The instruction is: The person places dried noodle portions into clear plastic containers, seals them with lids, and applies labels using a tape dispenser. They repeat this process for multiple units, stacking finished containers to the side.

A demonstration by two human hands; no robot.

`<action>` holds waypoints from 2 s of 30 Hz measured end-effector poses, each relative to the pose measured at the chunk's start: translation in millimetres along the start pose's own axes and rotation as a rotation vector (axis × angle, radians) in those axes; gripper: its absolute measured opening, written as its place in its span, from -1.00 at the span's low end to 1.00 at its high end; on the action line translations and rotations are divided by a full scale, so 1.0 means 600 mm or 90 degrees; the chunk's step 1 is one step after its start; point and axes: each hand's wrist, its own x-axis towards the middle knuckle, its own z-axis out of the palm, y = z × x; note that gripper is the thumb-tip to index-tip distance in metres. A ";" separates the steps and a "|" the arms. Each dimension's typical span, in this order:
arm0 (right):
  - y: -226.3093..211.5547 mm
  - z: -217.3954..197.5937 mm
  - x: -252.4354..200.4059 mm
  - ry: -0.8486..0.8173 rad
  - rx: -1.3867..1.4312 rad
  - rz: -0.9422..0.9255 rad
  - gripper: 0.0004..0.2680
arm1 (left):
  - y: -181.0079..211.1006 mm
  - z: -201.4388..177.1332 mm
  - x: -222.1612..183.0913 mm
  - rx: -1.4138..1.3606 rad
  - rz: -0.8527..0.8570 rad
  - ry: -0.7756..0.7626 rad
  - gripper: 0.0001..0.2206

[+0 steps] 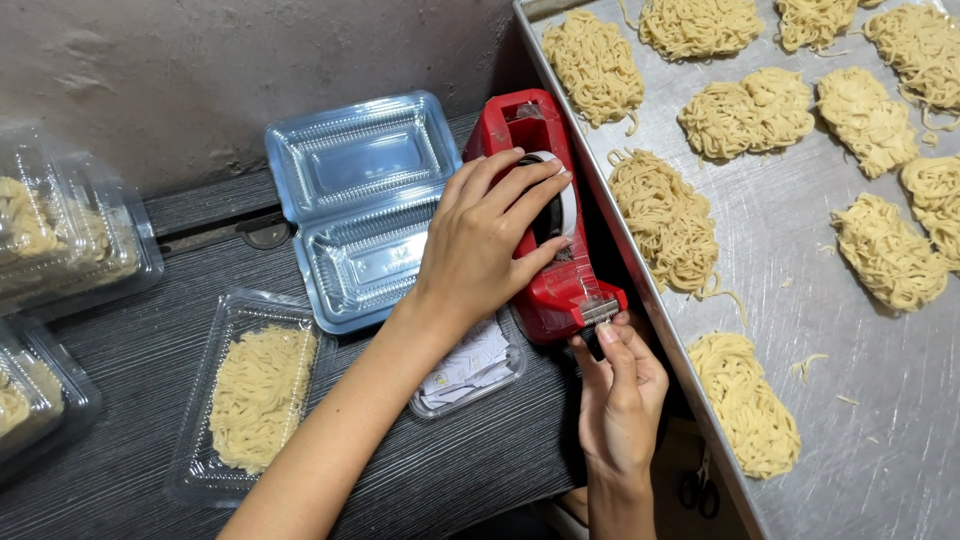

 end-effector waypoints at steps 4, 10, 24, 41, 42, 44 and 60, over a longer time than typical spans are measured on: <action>0.002 -0.003 0.002 -0.003 -0.003 0.000 -0.93 | 0.000 0.000 0.001 -0.002 -0.004 -0.001 -0.57; 0.006 -0.006 0.004 -0.014 -0.029 -0.018 -0.92 | 0.000 0.000 0.001 -0.007 -0.005 0.004 -0.57; 0.034 0.002 -0.002 0.055 -0.288 -0.221 -0.92 | -0.001 0.002 -0.001 -0.010 -0.005 0.006 -0.58; 0.038 0.034 -0.011 0.054 -0.295 -0.369 -0.95 | 0.000 0.003 -0.001 -0.017 -0.007 0.008 -0.54; 0.038 0.035 -0.011 0.057 -0.305 -0.374 -0.95 | -0.001 0.003 -0.001 -0.019 -0.006 0.009 -0.53; 0.038 0.037 -0.012 0.061 -0.304 -0.372 -0.94 | -0.001 0.003 -0.001 -0.021 -0.006 0.007 -0.54; 0.031 -0.002 -0.026 -0.061 -0.004 -0.202 -0.94 | 0.032 -0.050 -0.026 -0.128 -0.083 -0.029 -0.55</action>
